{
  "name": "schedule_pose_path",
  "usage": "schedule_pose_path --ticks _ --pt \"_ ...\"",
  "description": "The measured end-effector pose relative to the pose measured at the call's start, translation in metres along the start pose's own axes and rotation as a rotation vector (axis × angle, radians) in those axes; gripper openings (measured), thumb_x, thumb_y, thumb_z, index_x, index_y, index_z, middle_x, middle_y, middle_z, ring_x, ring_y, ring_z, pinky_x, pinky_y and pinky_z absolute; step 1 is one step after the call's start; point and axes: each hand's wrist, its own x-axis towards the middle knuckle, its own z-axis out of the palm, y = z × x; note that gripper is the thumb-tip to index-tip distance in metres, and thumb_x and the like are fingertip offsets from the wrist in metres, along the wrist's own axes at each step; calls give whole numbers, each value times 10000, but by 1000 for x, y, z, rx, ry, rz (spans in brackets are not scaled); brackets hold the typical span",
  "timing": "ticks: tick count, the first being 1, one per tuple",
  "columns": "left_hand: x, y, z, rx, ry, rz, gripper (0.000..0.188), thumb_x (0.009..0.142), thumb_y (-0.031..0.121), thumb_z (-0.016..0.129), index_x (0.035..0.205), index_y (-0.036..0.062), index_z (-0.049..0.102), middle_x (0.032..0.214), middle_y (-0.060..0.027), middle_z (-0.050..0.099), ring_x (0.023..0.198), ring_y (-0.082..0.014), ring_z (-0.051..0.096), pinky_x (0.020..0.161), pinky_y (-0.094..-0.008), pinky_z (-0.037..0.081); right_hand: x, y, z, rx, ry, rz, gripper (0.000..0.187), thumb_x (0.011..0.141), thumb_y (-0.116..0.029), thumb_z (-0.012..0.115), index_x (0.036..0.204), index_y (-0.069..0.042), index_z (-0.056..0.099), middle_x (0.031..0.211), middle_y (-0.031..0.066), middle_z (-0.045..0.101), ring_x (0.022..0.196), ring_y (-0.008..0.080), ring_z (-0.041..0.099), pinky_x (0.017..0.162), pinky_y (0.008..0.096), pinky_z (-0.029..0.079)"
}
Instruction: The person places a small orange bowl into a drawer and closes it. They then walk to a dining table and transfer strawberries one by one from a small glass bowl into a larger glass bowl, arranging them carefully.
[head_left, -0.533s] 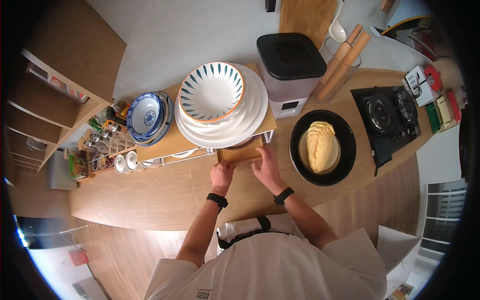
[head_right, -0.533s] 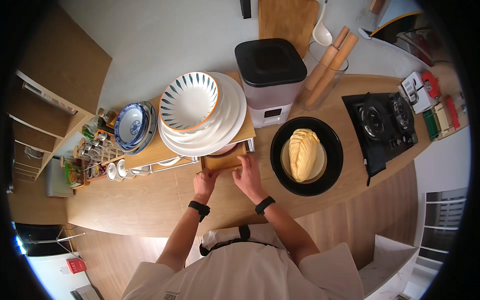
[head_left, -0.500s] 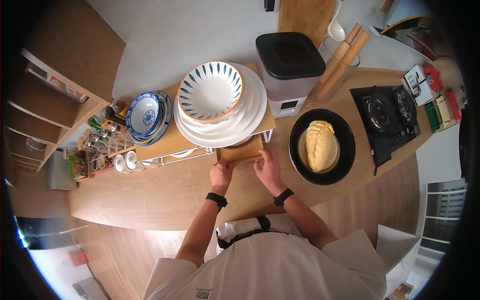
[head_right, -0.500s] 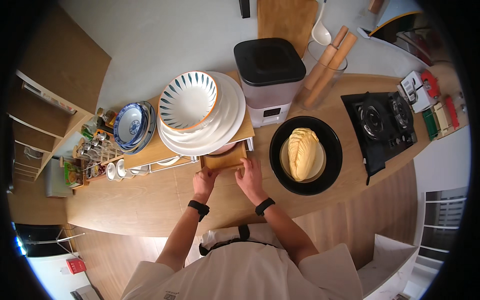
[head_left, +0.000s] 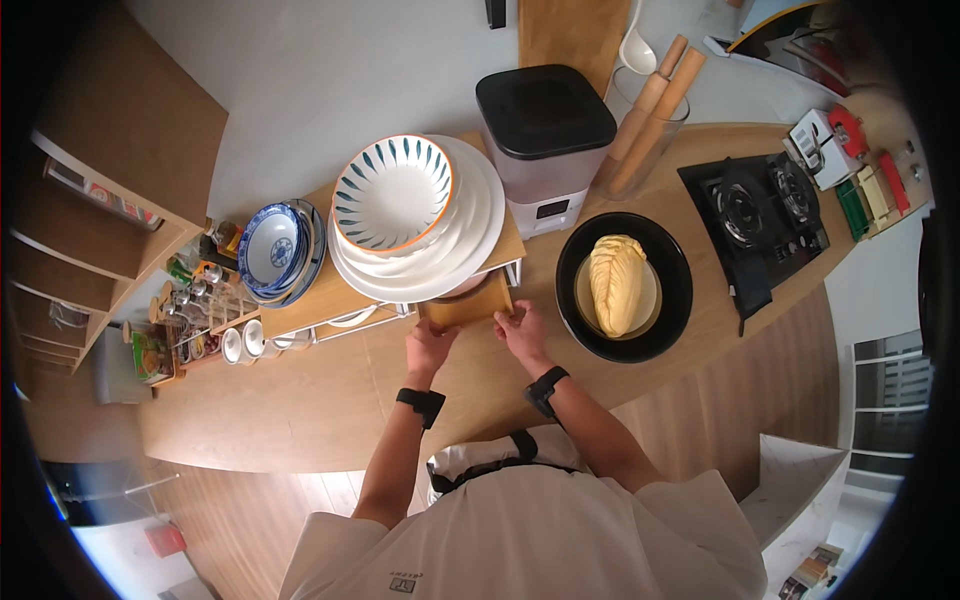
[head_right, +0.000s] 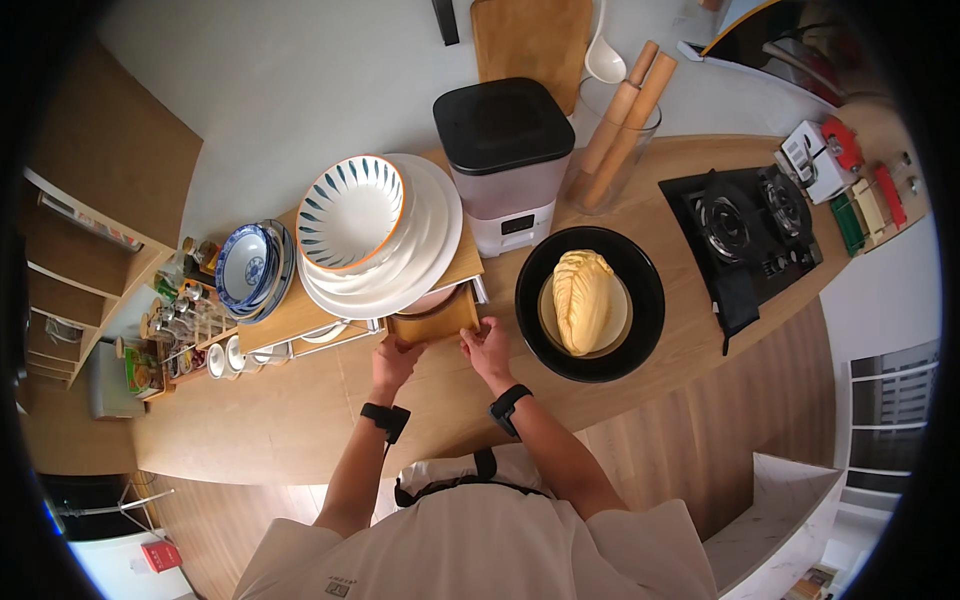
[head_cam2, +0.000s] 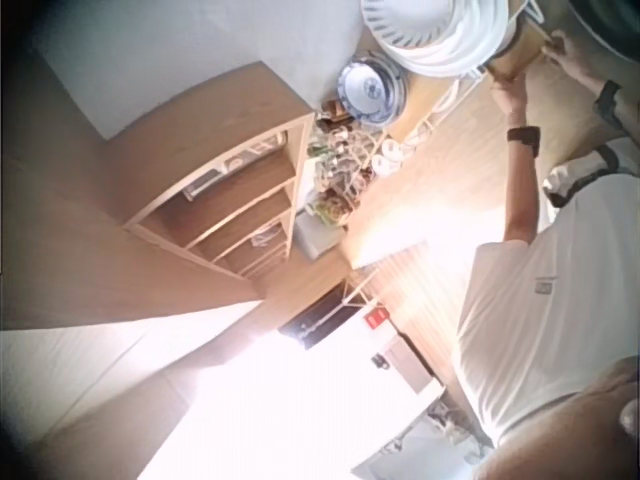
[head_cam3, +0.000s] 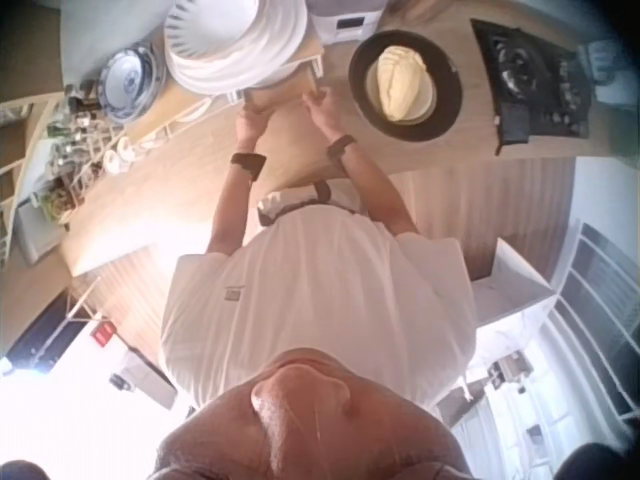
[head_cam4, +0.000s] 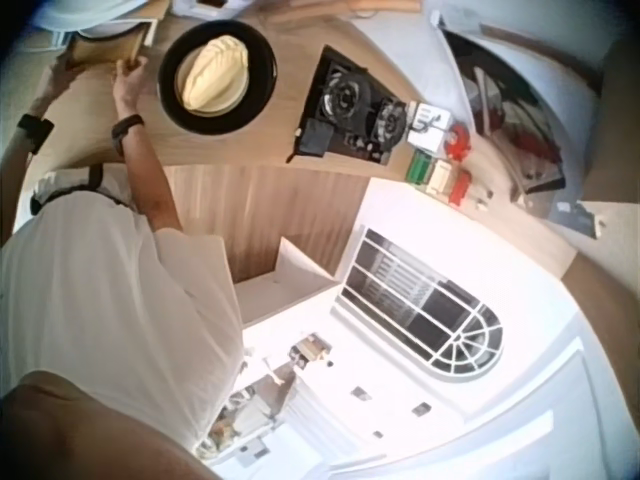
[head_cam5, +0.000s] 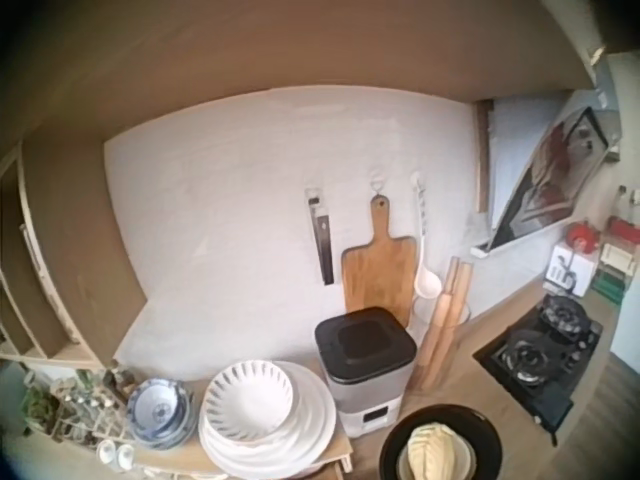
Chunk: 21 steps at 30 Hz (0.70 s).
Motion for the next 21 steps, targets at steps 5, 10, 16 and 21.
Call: schedule_pose_path --ticks 5,10,16,21 --pt "30 42 -13 -927 -159 -513 225 839 183 600 939 8 500 766 -165 625 510 -229 597 406 -276 442 -3 -2 -3 22 -34 37 332 836 -55 637 1058 19 402 691 83 553 513 122 548 442 253 462" --pt "52 33 7 -1163 -41 -531 128 842 72 548 937 10 490 801 -137 583 596 -274 616 462 -299 467 7 12 -7 111 -114 194 261 875 -108 600 1034 8 430 773 111 577 659 181 624 595 308 567" --pt "47 30 7 -1098 -3 -572 111 817 20 506 926 13 487 791 -133 567 585 -283 608 453 -311 469 6 15 -3 262 -126 235 187 899 -140 568 967 2 466 832 125 580 733 208 638 679 331 580" --pt "38 27 7 -1002 -4 -568 137 798 8 502 934 -4 488 795 -136 561 613 -286 604 529 -352 536 6 18 -4 287 -89 251 203 896 -152 574 959 13 475 819 142 593 709 222 643 696 332 578"
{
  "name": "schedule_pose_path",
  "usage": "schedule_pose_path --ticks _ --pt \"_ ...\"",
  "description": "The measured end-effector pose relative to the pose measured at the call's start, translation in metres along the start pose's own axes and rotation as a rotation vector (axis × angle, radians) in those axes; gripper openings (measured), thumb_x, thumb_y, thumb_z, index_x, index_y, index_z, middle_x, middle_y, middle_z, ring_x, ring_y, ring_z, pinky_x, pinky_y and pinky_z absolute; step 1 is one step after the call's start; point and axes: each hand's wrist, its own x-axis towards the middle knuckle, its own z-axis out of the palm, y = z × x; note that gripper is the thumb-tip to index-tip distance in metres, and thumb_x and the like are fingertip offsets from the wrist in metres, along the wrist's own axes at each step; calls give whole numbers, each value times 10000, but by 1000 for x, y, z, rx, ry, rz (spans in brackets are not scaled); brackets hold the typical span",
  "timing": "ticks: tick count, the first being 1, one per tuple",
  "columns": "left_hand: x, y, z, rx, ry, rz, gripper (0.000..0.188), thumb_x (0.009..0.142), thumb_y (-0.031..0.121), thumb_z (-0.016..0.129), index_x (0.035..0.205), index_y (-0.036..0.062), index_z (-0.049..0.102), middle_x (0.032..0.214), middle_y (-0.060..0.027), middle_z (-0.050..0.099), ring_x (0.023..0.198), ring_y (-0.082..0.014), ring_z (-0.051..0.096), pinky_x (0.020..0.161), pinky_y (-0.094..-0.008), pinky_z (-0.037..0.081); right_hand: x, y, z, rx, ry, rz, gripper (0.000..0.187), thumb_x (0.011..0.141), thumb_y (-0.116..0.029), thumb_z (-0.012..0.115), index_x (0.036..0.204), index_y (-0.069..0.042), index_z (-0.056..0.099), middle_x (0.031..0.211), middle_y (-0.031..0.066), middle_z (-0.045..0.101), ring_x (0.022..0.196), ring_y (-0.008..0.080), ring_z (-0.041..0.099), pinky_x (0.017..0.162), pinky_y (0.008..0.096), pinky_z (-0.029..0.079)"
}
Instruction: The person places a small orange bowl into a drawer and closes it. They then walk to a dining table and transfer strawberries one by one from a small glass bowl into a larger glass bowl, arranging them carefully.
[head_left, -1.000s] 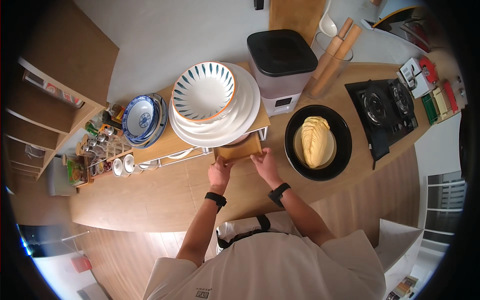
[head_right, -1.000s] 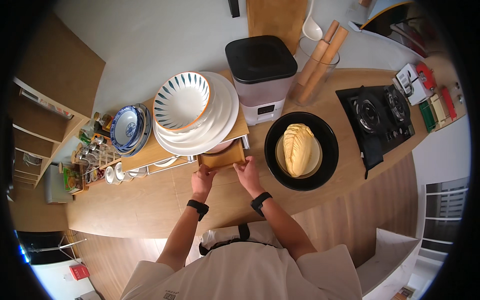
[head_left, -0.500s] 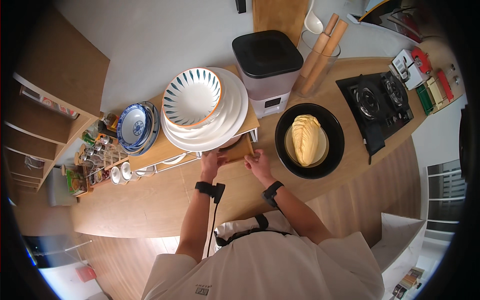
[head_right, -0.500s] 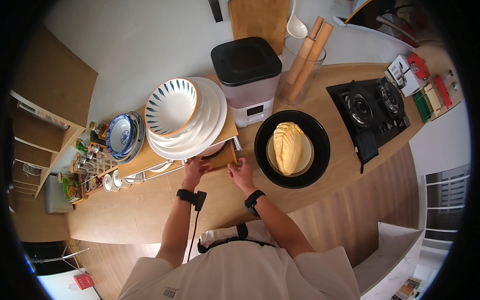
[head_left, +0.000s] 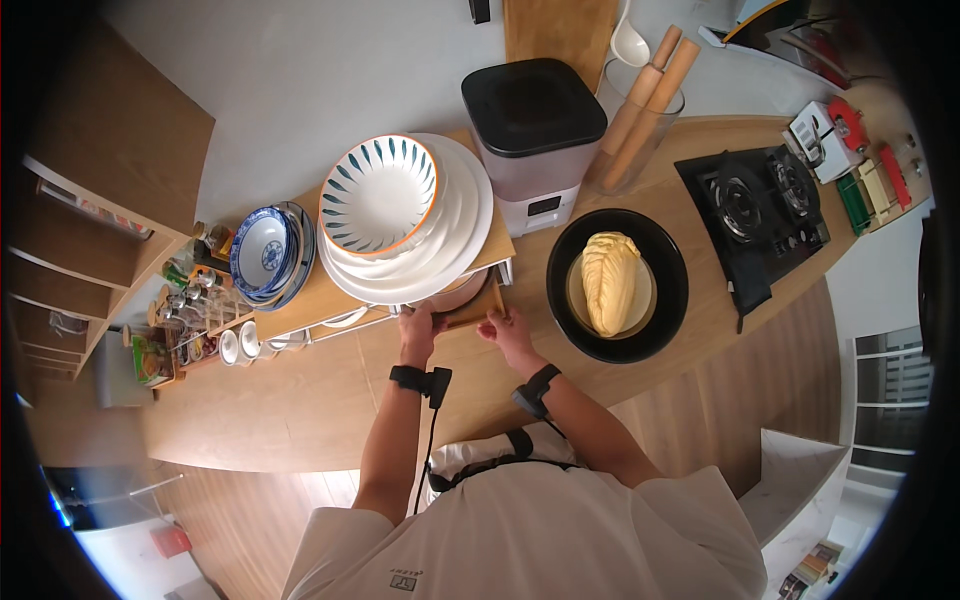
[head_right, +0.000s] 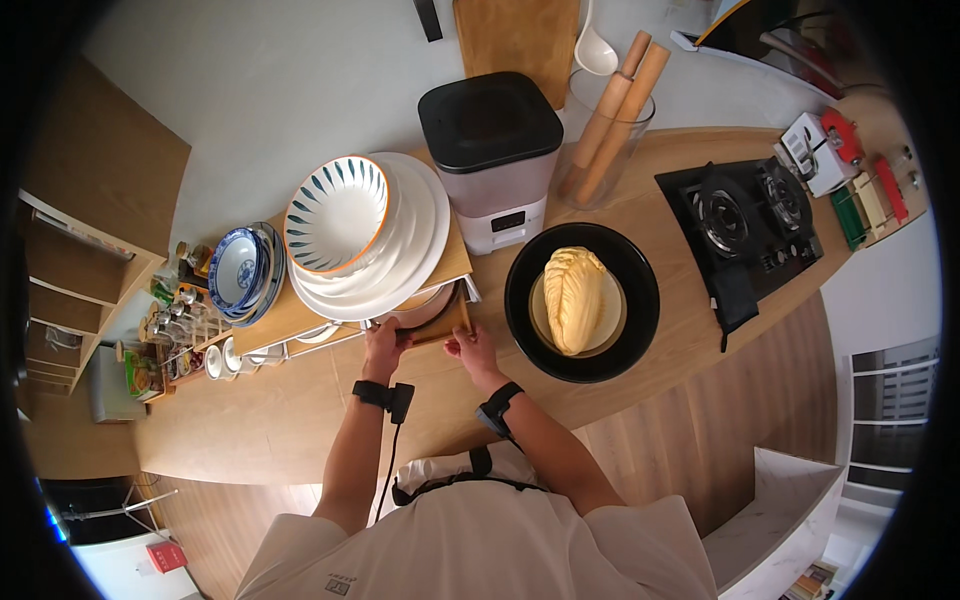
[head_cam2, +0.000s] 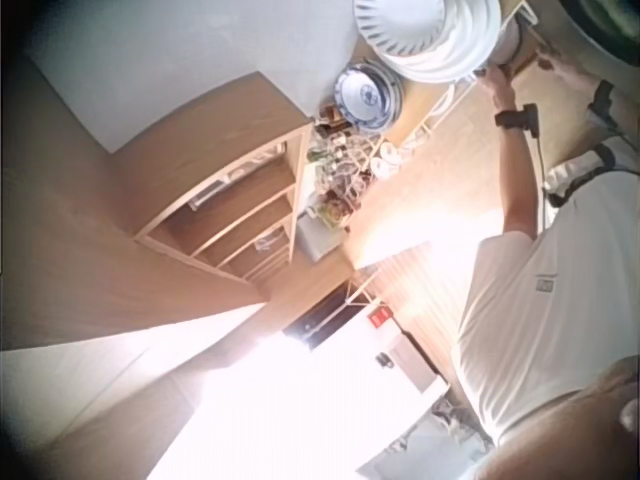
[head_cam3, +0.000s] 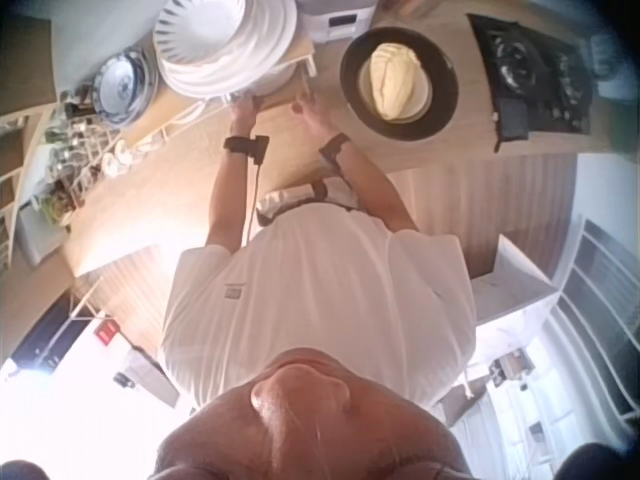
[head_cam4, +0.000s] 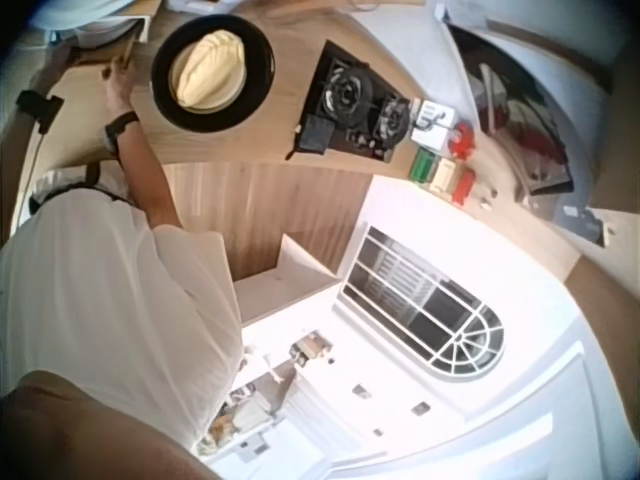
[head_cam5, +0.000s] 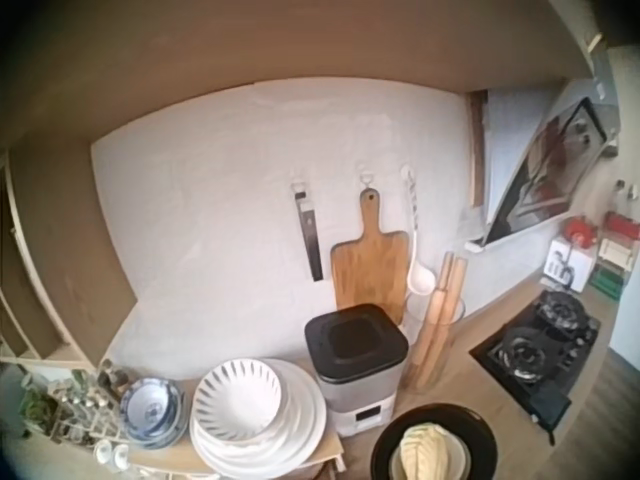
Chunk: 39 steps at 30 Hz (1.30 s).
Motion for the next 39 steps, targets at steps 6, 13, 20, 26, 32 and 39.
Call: schedule_pose_path --ticks 6,13,20,26,32,39 --pt "5 -7 -8 -163 -12 -86 131 784 -23 482 914 -37 497 867 -173 535 809 -321 573 714 -485 556 1 -1 1 51 60 135 238 883 -170 577 954 30 470 804 174 600 703 257 648 698 348 580" --pt "15 -17 -9 -307 -96 -127 124 782 -44 477 902 -35 506 910 -177 541 877 -329 560 750 -502 527 0 -4 6 267 -33 375 260 905 -187 519 1014 25 414 921 243 582 842 338 628 784 420 558" --pt "35 -41 -34 763 -240 684 165 727 -20 654 854 9 553 838 -123 568 781 -243 577 670 -397 525 6 -4 12 258 -32 376 210 911 -135 436 1027 33 387 957 280 561 875 382 612 814 446 542" --pt "88 -88 -66 459 -135 646 297 630 78 826 788 -16 593 730 -95 631 664 -192 624 623 -296 522 2 -2 23 235 -106 370 238 924 -149 379 1059 47 379 967 294 561 877 385 609 808 449 534" --pt "62 -69 -50 244 -421 229 224 817 -45 439 1028 -47 515 1095 -165 551 1066 -288 502 998 -464 406 7 -9 10 226 -120 392 263 934 -158 372 1084 57 388 973 294 565 888 372 605 816 436 522" --pt "0 -13 -9 -480 -280 -274 305 817 -41 420 1114 -42 493 1155 -184 541 1089 -318 510 978 -468 426 5 -10 1 199 -147 342 244 930 -159 386 1062 45 408 976 274 572 891 353 606 815 426 521"
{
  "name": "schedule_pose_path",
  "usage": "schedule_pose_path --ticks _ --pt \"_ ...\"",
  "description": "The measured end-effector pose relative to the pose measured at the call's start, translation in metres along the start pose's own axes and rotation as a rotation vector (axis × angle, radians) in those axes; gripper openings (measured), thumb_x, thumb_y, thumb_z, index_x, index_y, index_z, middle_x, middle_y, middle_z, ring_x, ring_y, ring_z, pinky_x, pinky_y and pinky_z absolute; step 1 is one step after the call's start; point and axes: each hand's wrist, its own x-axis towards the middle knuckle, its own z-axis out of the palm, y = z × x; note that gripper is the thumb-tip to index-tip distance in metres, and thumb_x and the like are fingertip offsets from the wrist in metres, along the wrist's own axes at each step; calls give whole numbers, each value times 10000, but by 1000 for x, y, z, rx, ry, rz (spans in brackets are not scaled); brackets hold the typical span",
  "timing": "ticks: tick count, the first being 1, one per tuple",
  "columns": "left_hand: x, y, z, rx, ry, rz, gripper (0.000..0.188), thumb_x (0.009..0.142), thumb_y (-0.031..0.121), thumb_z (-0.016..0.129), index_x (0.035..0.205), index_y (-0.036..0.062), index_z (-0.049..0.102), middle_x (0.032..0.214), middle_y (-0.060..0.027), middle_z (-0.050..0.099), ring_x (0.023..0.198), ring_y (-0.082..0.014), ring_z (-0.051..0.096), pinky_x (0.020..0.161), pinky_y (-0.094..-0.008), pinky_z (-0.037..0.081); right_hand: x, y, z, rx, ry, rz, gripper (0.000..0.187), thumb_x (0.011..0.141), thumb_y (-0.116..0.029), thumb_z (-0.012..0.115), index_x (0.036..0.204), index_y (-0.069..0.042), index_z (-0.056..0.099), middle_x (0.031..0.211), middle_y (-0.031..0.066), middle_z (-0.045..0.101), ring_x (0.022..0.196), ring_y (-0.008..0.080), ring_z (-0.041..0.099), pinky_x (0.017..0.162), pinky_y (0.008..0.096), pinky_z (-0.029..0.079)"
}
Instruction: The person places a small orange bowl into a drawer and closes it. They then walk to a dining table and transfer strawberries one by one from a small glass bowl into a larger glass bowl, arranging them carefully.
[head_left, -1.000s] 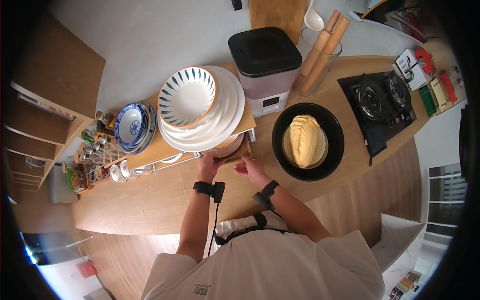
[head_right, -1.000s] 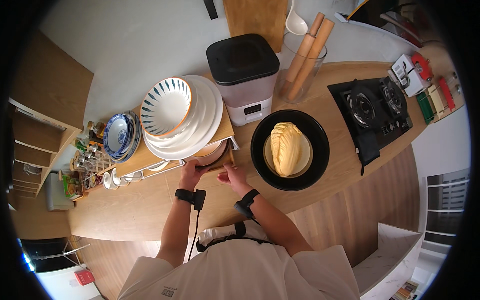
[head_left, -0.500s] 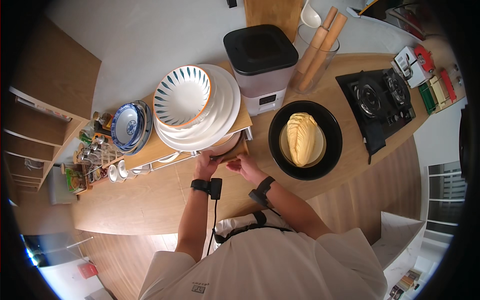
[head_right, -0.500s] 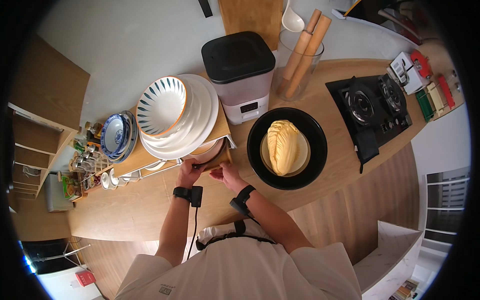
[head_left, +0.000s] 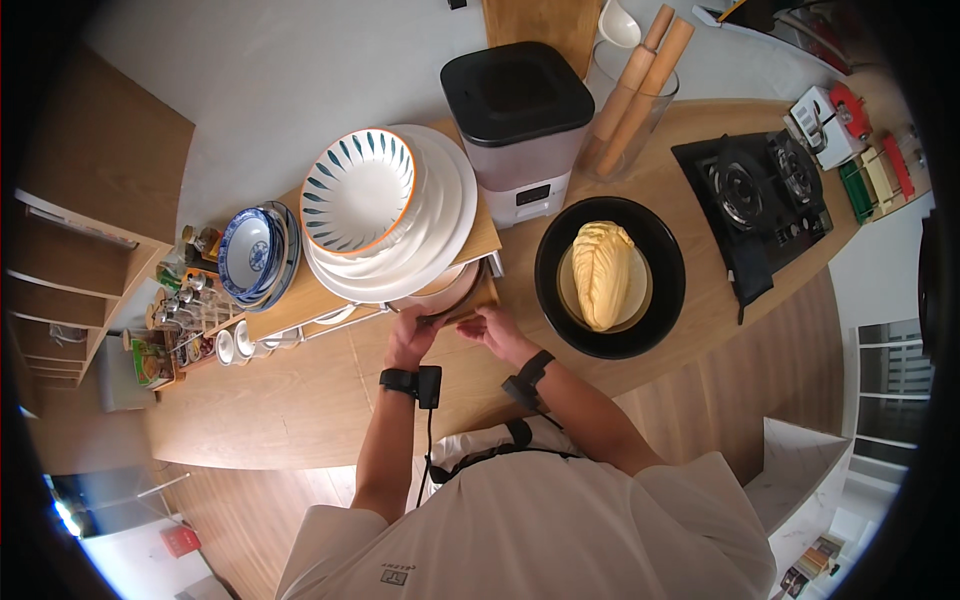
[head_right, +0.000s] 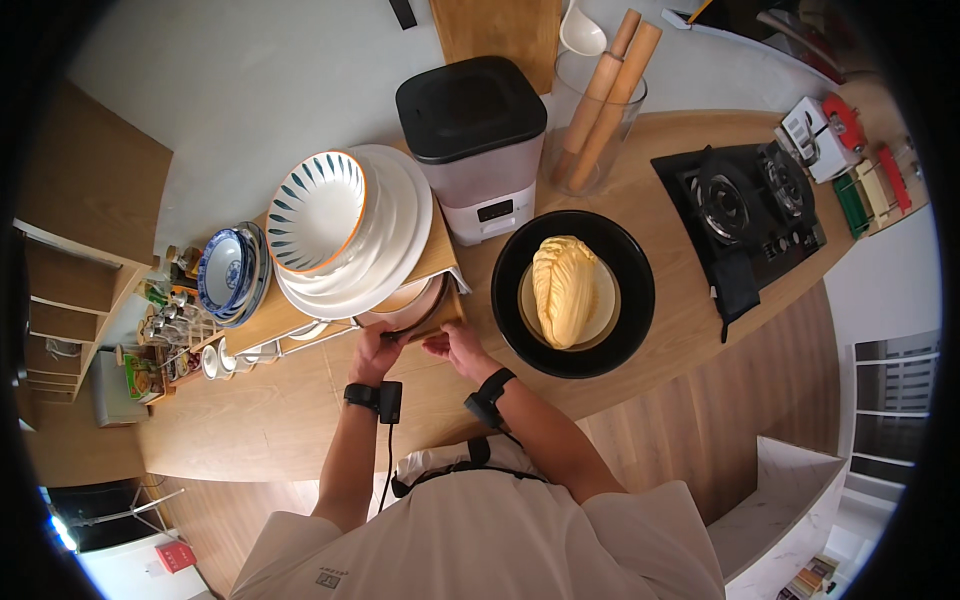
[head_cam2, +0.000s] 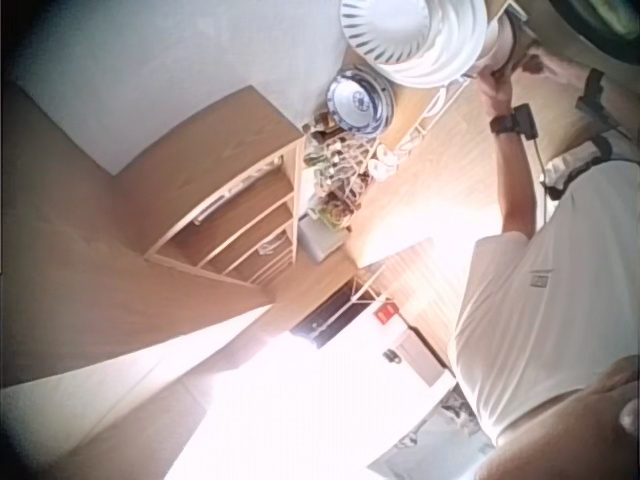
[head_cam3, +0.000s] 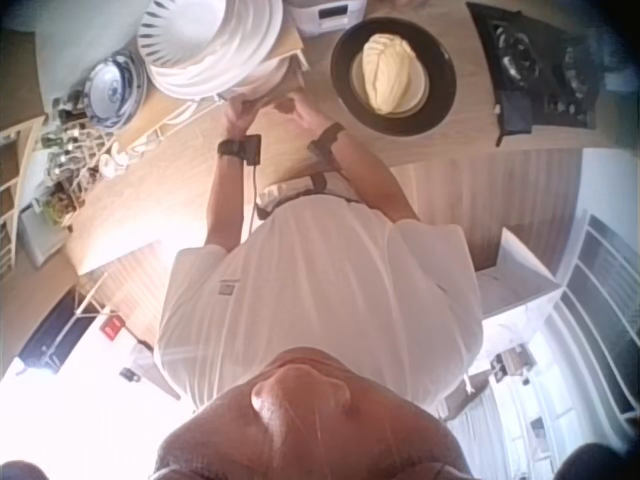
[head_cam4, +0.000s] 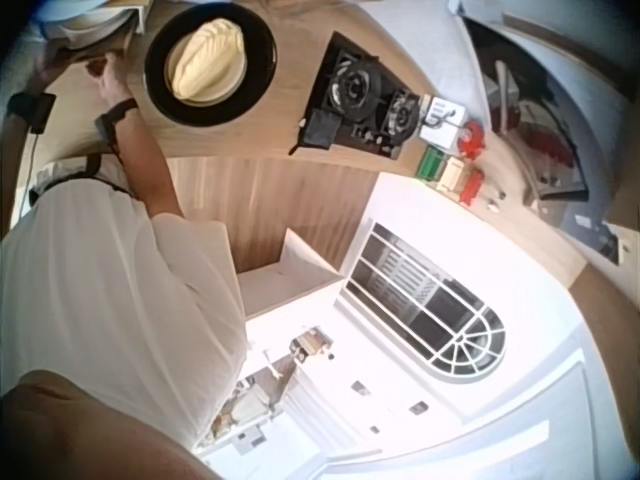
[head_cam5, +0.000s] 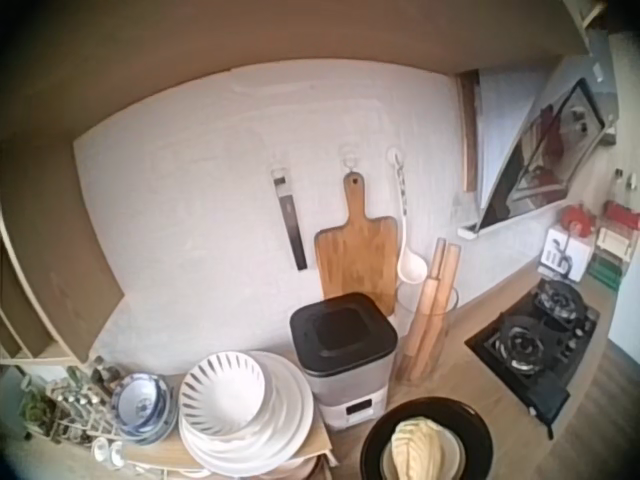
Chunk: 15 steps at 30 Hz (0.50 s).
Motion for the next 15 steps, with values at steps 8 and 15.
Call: schedule_pose_path --ticks 8,15 --pt "-6 9 10 7 -8 17 331 810 -41 413 1133 -35 484 1147 -181 544 1086 -323 516 973 -458 437 8 -13 14 -10 -55 12 229 932 -151 371 1043 38 434 965 252 578 892 330 608 824 418 516" --pt "-6 14 30 -22 -89 63 306 800 -61 425 1098 -40 495 1150 -184 539 1105 -326 509 993 -458 426 23 -18 21 41 -52 -32 249 949 -163 370 1065 41 454 977 215 583 923 307 598 845 403 508"
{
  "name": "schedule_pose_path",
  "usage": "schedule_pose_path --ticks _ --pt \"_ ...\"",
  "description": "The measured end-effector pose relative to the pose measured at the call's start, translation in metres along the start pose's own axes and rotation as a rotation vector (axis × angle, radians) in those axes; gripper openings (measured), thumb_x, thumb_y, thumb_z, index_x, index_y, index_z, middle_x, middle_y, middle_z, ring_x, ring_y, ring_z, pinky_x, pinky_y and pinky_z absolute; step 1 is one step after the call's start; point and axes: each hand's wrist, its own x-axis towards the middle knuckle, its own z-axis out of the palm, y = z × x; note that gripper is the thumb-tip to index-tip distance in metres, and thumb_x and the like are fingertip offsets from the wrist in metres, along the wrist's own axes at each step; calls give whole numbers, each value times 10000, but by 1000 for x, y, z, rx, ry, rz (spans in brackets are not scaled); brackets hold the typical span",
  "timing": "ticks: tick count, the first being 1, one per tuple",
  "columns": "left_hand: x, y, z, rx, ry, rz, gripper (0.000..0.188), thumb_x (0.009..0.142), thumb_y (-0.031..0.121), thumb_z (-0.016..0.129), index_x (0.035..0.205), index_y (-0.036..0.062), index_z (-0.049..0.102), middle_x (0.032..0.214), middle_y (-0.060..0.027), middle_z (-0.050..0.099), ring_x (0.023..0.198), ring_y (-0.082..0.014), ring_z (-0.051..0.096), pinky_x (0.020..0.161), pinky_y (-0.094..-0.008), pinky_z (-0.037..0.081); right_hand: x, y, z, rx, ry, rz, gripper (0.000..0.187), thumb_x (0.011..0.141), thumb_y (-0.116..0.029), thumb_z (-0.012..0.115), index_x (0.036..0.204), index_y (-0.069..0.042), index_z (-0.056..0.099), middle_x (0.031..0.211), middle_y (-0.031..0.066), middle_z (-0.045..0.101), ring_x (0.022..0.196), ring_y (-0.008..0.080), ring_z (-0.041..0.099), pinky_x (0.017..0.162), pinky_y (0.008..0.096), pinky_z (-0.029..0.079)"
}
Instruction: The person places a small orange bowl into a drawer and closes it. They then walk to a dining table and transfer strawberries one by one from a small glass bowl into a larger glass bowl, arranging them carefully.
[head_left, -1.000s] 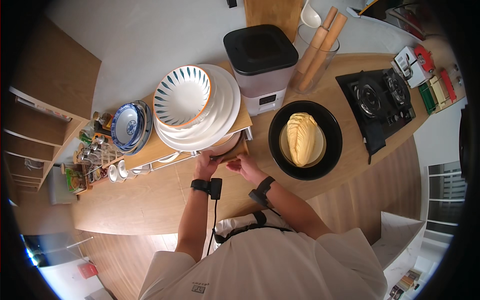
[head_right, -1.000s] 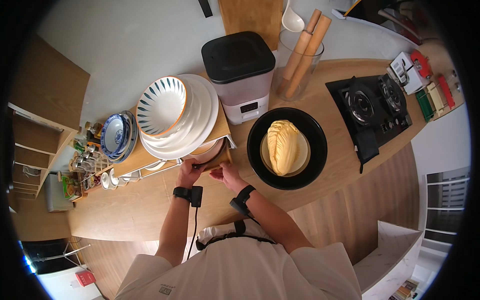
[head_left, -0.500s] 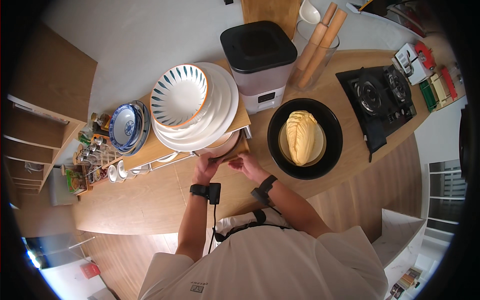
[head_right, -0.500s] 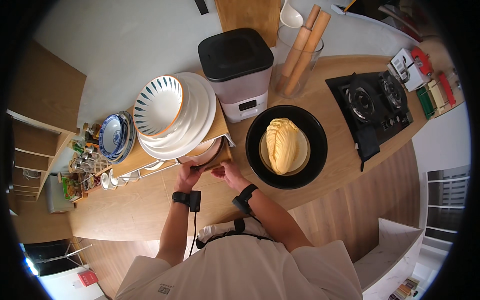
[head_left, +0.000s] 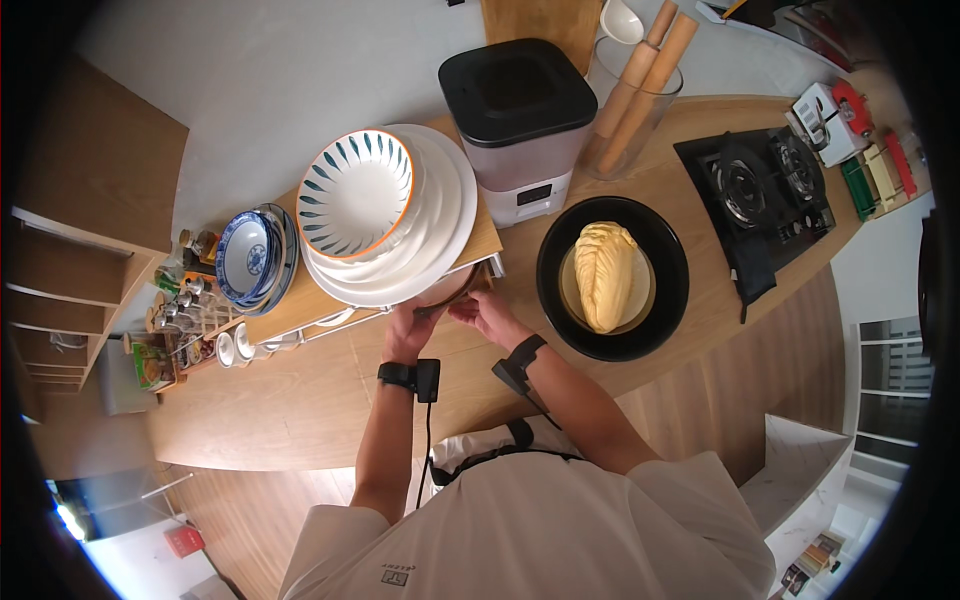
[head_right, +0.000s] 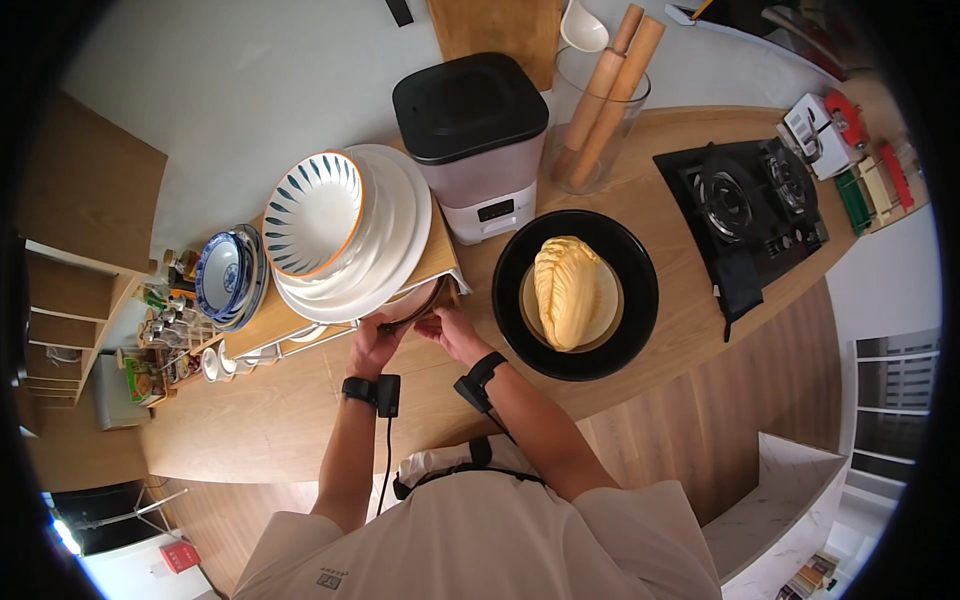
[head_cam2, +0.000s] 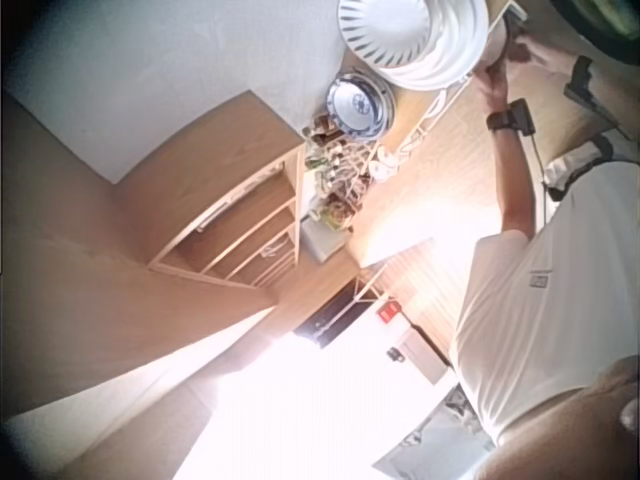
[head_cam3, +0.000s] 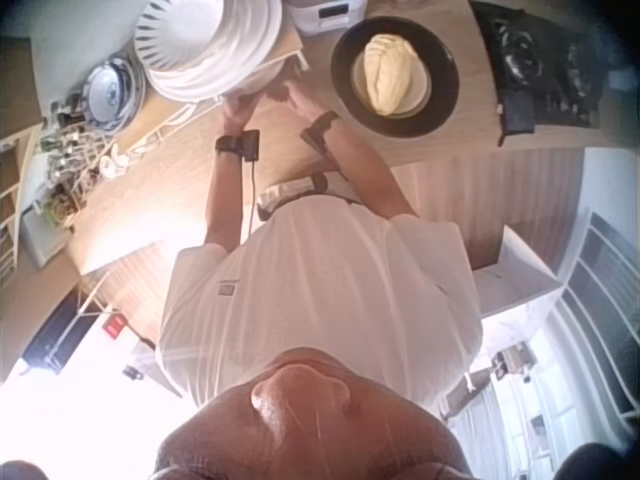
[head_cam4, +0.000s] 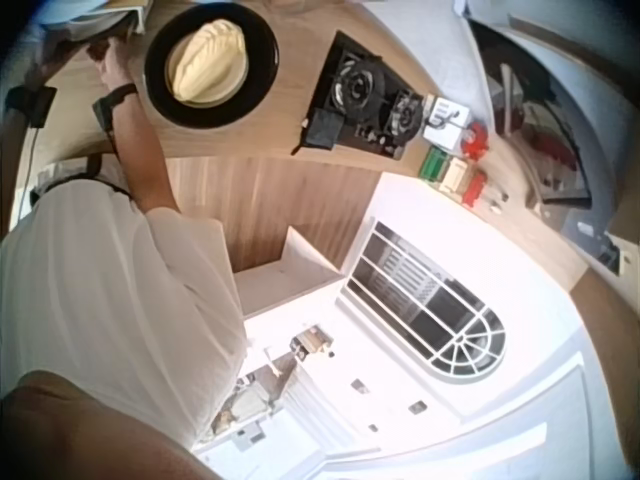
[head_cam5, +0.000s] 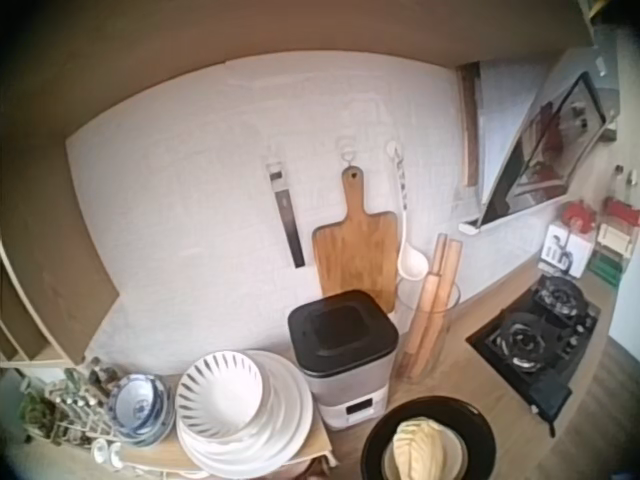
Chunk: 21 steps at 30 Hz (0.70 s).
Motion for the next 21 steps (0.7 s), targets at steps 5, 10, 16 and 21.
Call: schedule_pose_path --ticks 5,10,16,21 --pt "3 1 -5 35 -1 3 298 796 -78 437 1083 -29 502 1159 -188 529 1132 -345 493 983 -476 435 0 2 -1 -33 -10 -4 241 948 -159 397 1076 38 452 981 206 585 899 295 608 827 396 515" --pt "1 8 1 97 -83 -15 399 790 -93 427 1182 -23 424 1224 -189 472 1148 -367 474 949 -509 458 0 1 -3 -42 -44 2 239 943 -171 431 1064 34 456 961 206 590 880 289 614 808 391 524" --pt "-13 8 21 114 -28 85 381 832 24 458 1207 -7 402 1232 -171 450 1115 -329 485 932 -484 446 8 4 -6 -50 -91 2 263 948 -205 445 1061 32 461 942 207 592 864 294 614 796 387 530" --pt "-18 22 -5 236 -36 15 273 860 130 473 1102 4 483 1113 -150 508 1057 -307 491 920 -477 428 21 13 -9 8 5 20 275 956 -234 449 1090 6 451 934 195 598 850 301 618 789 395 536"
